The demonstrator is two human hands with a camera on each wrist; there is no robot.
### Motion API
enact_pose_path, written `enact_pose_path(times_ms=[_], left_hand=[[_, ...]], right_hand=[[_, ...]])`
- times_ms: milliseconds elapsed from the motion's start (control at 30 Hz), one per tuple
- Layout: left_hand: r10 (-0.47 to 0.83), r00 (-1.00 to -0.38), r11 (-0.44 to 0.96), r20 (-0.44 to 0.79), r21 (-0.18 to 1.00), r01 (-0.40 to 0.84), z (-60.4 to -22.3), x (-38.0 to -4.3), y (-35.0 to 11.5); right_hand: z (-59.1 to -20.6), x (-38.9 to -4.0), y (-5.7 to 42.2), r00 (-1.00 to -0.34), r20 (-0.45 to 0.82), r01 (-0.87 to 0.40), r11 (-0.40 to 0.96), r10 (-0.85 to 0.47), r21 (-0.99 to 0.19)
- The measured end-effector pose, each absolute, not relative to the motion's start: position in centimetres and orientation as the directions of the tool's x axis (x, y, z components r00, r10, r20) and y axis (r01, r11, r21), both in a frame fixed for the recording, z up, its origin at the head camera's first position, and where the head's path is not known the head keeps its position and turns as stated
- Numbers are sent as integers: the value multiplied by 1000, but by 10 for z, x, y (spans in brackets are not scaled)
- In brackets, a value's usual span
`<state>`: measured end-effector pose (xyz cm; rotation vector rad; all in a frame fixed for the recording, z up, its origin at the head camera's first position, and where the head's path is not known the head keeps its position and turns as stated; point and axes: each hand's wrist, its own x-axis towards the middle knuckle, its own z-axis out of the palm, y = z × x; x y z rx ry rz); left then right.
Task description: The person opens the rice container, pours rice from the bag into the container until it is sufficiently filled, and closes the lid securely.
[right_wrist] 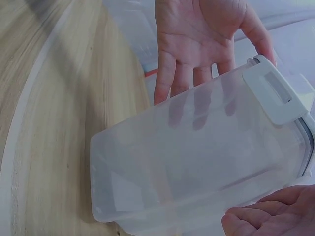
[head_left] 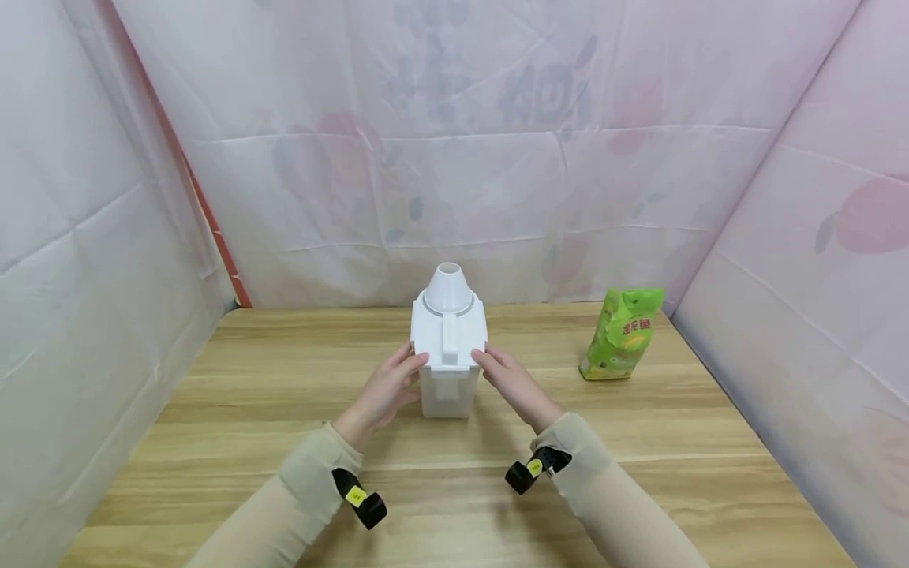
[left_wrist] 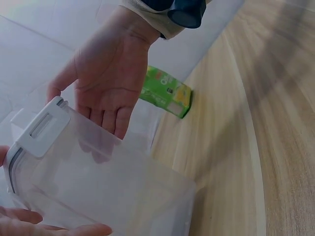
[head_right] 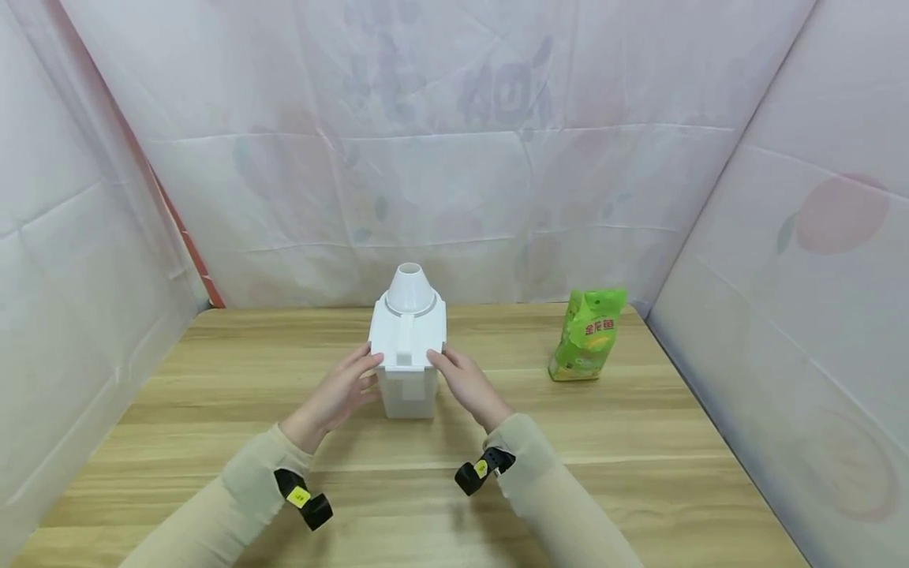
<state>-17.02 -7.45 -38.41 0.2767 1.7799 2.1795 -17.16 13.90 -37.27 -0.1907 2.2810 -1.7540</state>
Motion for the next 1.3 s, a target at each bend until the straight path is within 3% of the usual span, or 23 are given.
enact_pose_path(times_ms=[1300], left_hand=[[366, -929, -174, -54, 977, -125, -393, -157, -67]], right_hand=[[-381, -159, 149, -960, -121, 58, 245, -251, -968]])
